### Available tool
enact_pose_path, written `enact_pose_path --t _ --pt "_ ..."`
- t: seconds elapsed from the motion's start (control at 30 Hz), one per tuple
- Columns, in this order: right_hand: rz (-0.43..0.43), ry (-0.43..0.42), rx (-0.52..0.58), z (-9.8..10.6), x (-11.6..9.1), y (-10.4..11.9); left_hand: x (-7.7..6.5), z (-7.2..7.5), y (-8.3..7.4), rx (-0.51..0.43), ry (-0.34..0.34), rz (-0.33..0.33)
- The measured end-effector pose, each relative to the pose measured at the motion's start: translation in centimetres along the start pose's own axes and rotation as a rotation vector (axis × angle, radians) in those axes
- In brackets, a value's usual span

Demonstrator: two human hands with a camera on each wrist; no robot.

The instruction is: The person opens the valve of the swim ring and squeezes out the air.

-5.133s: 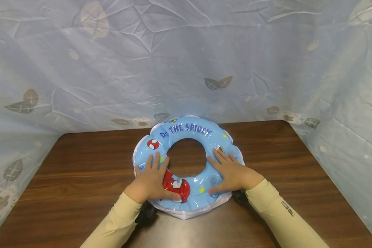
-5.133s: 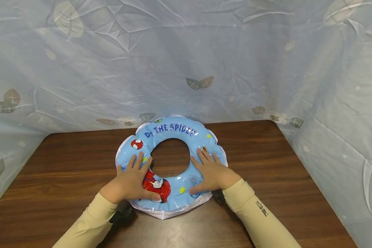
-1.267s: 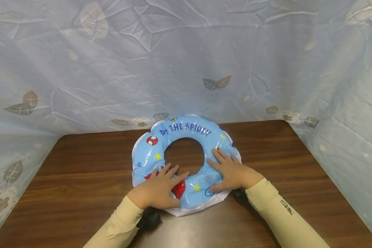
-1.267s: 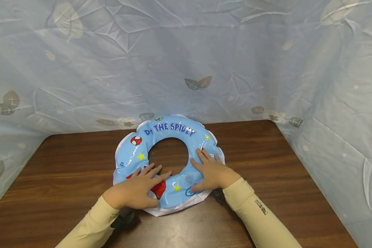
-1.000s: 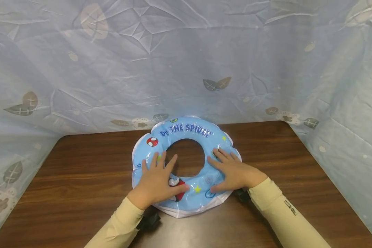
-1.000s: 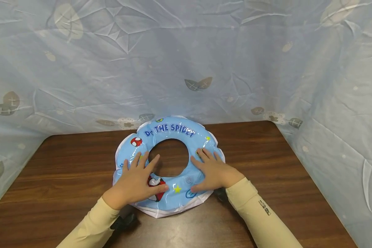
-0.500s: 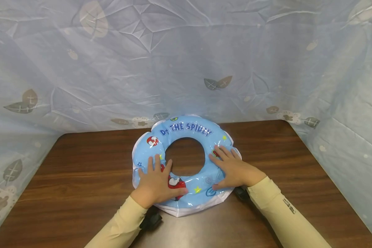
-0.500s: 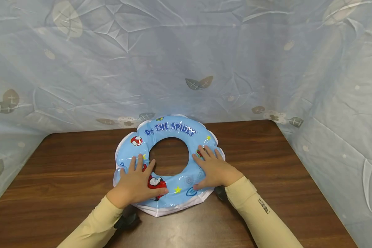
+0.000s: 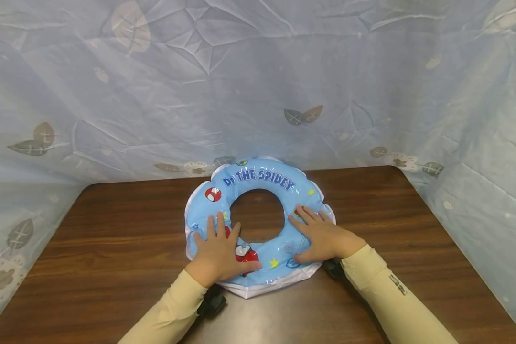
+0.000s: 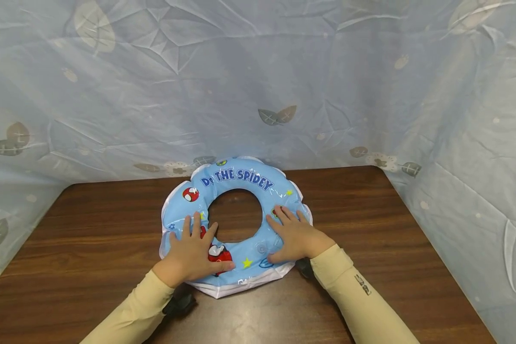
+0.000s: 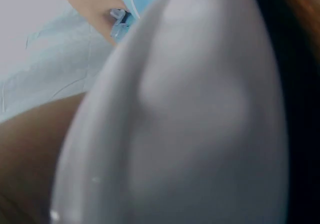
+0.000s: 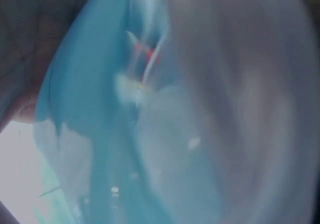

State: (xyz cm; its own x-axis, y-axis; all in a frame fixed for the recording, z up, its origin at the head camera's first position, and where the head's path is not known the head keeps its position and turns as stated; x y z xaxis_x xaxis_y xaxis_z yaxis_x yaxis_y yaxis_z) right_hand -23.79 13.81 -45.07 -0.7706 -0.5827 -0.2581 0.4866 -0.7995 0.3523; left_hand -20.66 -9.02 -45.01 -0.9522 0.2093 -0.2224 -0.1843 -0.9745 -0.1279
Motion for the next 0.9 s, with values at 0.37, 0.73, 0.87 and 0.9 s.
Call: enact_pose_path --t 0.37,0.73,0.87,0.9 --pt "-0.035 0.006 -0.01 -0.2 -0.2 0.8 0.0 0.1 0.5 -0.011 0.006 -0.02" --pt "0.005 -0.005 0.03 1.7 -1.8 1.0 -0.3 2.5 1.3 -0.11 -0.036 -0.107" --pt "0.017 -0.101 0.04 2.9 -2.0 0.2 -0.8 3.3 1.1 -0.1 -0.06 -0.109" --pt "0.015 -0.114 0.042 3.0 -1.9 0.0 -0.9 3.3 1.0 -0.09 -0.061 -0.105"
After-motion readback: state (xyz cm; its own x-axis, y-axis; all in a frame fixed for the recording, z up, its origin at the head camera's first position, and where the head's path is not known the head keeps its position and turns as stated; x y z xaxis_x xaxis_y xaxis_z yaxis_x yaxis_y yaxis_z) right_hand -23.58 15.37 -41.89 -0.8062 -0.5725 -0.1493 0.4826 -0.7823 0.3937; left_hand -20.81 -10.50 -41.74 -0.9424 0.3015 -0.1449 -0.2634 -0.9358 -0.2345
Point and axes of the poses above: each hand's wrist, its own x-axis towards the middle knuckle, its own z-axis out of the back of the hand, y = z × x, the point moved 7 cm from there along x, towards the middle knuckle, and after that the axes turned 2 degrees about x, right-handed, at the moved point
